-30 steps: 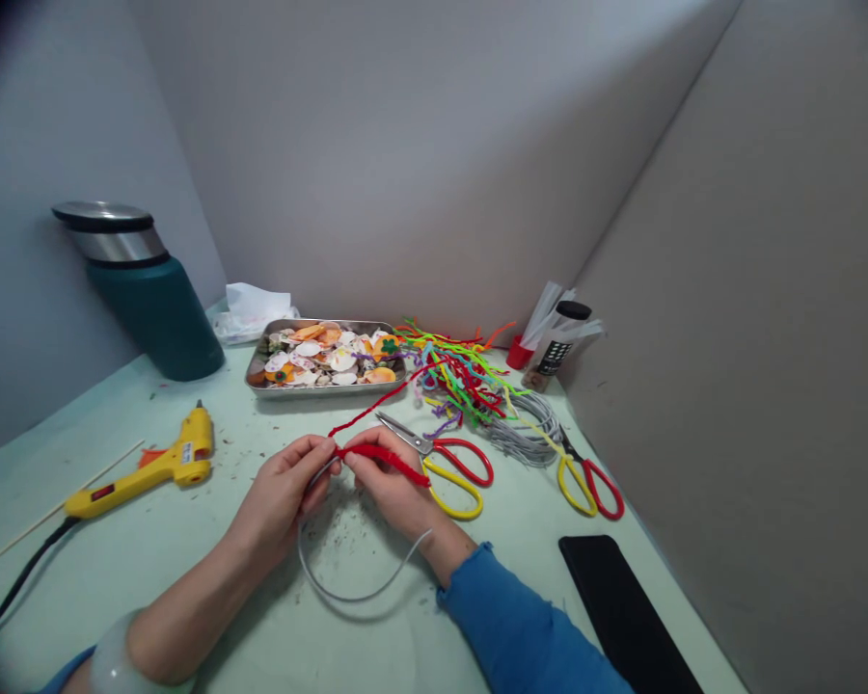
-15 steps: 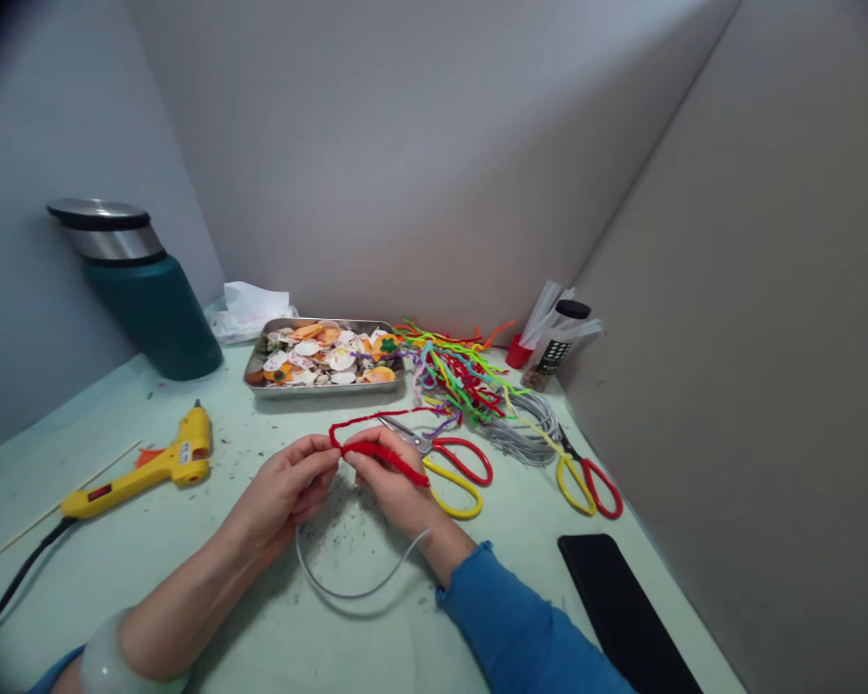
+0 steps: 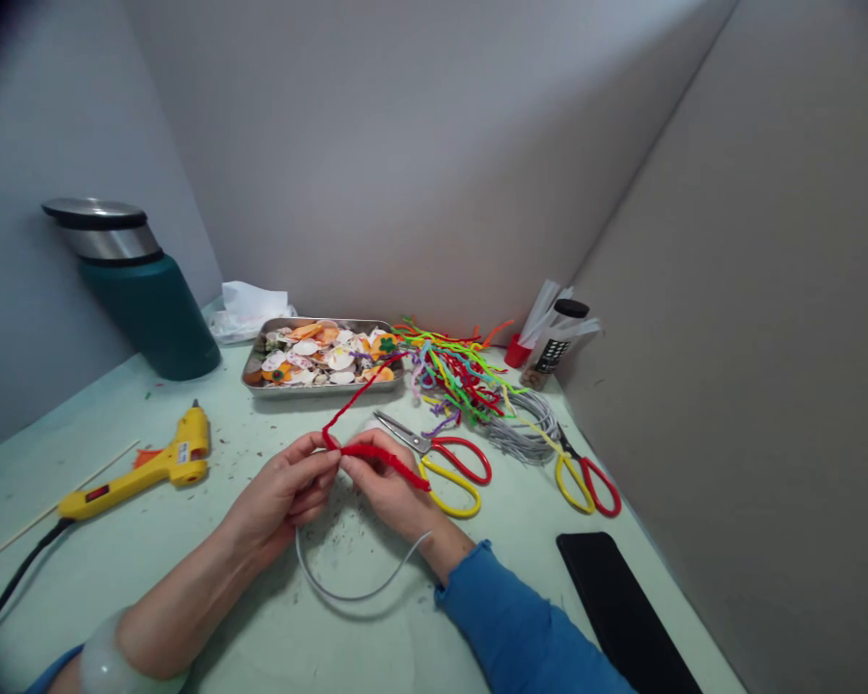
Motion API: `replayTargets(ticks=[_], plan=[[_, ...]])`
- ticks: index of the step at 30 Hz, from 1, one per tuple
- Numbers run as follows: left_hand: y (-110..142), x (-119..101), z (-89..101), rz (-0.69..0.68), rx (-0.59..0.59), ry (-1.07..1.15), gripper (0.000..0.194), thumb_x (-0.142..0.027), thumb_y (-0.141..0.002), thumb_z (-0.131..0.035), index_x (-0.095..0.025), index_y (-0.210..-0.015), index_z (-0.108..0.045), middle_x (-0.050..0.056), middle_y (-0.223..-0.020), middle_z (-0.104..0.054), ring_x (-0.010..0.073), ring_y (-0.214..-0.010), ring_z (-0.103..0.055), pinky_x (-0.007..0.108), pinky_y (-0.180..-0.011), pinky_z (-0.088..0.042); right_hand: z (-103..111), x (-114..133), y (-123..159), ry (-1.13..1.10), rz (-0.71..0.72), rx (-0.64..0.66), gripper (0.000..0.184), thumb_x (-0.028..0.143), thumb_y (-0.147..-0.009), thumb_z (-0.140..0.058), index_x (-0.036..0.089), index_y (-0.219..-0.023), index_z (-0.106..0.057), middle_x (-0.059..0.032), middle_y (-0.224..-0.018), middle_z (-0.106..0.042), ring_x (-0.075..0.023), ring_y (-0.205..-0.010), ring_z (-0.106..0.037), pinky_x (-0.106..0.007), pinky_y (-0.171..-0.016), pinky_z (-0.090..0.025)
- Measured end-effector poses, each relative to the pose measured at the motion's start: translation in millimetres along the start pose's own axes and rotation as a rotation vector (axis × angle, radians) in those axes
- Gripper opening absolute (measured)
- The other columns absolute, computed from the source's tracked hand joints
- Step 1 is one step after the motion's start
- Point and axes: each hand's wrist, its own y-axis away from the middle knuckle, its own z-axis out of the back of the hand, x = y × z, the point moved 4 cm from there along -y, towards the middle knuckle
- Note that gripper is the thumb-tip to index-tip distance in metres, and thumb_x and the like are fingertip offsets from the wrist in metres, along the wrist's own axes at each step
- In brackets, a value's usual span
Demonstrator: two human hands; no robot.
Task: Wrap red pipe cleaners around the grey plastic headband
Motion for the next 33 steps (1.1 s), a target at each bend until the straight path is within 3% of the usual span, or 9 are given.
replayTargets(ticks=[14, 20, 26, 33], plan=[[1.9, -1.7, -2.1, -0.032, 0.02, -0.005, 0.019, -0.028, -0.076, -0.064, -0.019, -0.074, -0.047, -0.009, -0.052, -0.045, -0.0002, -0.033, -0.02, 0.016, -0.034, -0.011, -5.1, 3.8, 1.8, -0.097, -0.055, -0.03, 0.013, 0.029, -0.079, -0.063, 0.019, -0.081, -0.056, 0.0058, -0.059, -0.05, -0.0082, -0.052, -0.045, -0.021, -0.051, -0.035], [2.9, -5.6, -3.7, -0.079, -0.076, -0.053, 0.019, -0.027, -0.071, -0.068, -0.017, -0.074, -0.053, -0.01, -0.045, -0.039, 0.0009, -0.034, -0.023, 0.016, -0.034, -0.014, -0.8, 6.4, 1.0, -0.09, -0.04, -0.081, 0.011, 0.025, -0.078, -0.063, 0.019, -0.085, -0.058, 0.0049, -0.062, -0.054, -0.0084, -0.053, -0.047, -0.02, -0.05, -0.036], [2.1, -6.5, -0.2, -0.14, -0.155, -0.094, 0.025, -0.029, -0.064, -0.074, -0.015, -0.074, -0.057, -0.007, -0.054, -0.052, -0.0005, -0.036, -0.027, 0.015, -0.035, -0.015, 0.0, 9.4, 1.5, -0.019, -0.019, -0.1, 0.011, 0.027, -0.078, -0.063, 0.019, -0.085, -0.059, 0.0037, -0.066, -0.056, -0.0091, -0.056, -0.05, -0.021, -0.052, -0.039], [2.7, -16.6, 10.8, -0.197, -0.249, -0.128, 0.026, -0.032, -0.064, -0.075, -0.017, -0.074, -0.056, -0.01, -0.048, -0.044, 0.0012, -0.035, -0.024, 0.016, -0.034, -0.014, 9.8, -1.7, -4.0, -0.123, -0.059, -0.153, 0.022, 0.034, -0.073, -0.068, 0.019, -0.084, -0.056, 0.0061, -0.057, -0.051, -0.008, -0.047, -0.044, -0.021, -0.046, -0.036]])
